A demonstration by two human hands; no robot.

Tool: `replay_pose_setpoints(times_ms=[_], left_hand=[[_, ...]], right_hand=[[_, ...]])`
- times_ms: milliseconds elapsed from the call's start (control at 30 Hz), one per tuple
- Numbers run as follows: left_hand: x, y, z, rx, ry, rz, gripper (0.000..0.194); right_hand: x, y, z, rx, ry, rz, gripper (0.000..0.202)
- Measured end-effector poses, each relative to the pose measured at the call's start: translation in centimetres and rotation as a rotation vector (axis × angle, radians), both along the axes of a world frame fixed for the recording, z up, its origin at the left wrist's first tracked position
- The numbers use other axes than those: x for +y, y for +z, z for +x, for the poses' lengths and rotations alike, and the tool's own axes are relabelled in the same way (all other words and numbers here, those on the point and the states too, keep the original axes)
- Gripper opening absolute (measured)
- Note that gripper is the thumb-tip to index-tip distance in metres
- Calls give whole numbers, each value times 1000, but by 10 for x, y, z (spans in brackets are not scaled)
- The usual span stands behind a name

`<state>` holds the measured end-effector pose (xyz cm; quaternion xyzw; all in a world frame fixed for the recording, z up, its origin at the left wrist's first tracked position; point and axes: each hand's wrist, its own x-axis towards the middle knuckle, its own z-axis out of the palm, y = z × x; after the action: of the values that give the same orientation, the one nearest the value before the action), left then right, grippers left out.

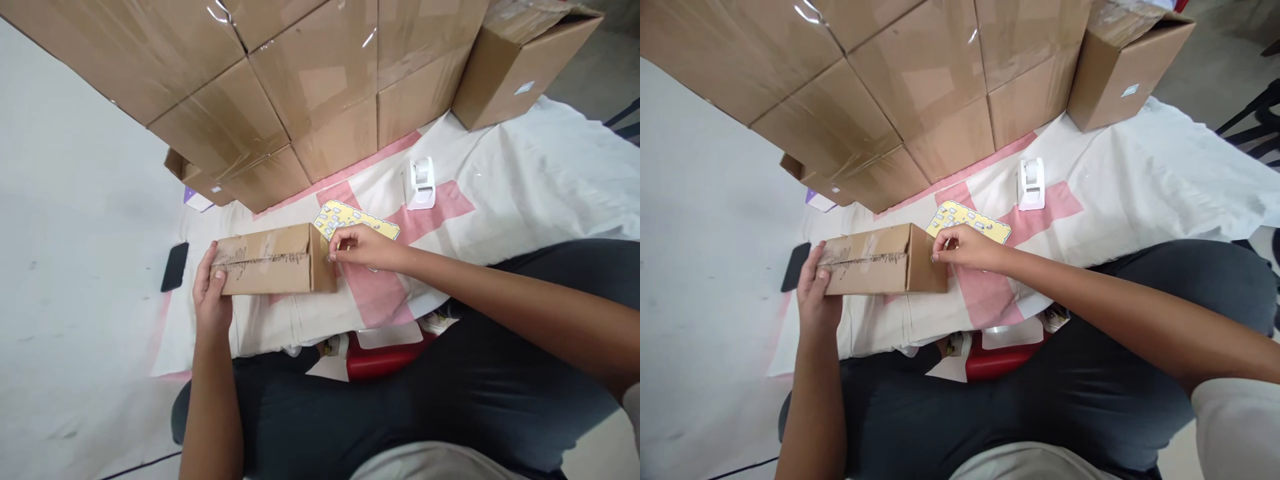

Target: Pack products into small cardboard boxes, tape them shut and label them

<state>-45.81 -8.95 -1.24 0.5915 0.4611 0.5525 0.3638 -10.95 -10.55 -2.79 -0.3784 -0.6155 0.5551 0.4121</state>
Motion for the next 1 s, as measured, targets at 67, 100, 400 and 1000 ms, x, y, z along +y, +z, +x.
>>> replay_pose_setpoints(times_ms=[67, 100, 400, 1000], left_hand=[[-1, 1, 0, -28, -28, -8, 48], [0, 1, 0, -37, -30, -12, 47], [2, -2, 0, -33, 1, -26, 47], [1, -6, -3, -2, 92, -88, 53]], right_hand=[[-4, -1, -4, 24, 73, -19, 10], [-6, -1, -5, 29, 106, -23, 9], [-15, -10, -19, -33, 34, 61, 9], [7, -26, -10, -194, -45, 111, 38]])
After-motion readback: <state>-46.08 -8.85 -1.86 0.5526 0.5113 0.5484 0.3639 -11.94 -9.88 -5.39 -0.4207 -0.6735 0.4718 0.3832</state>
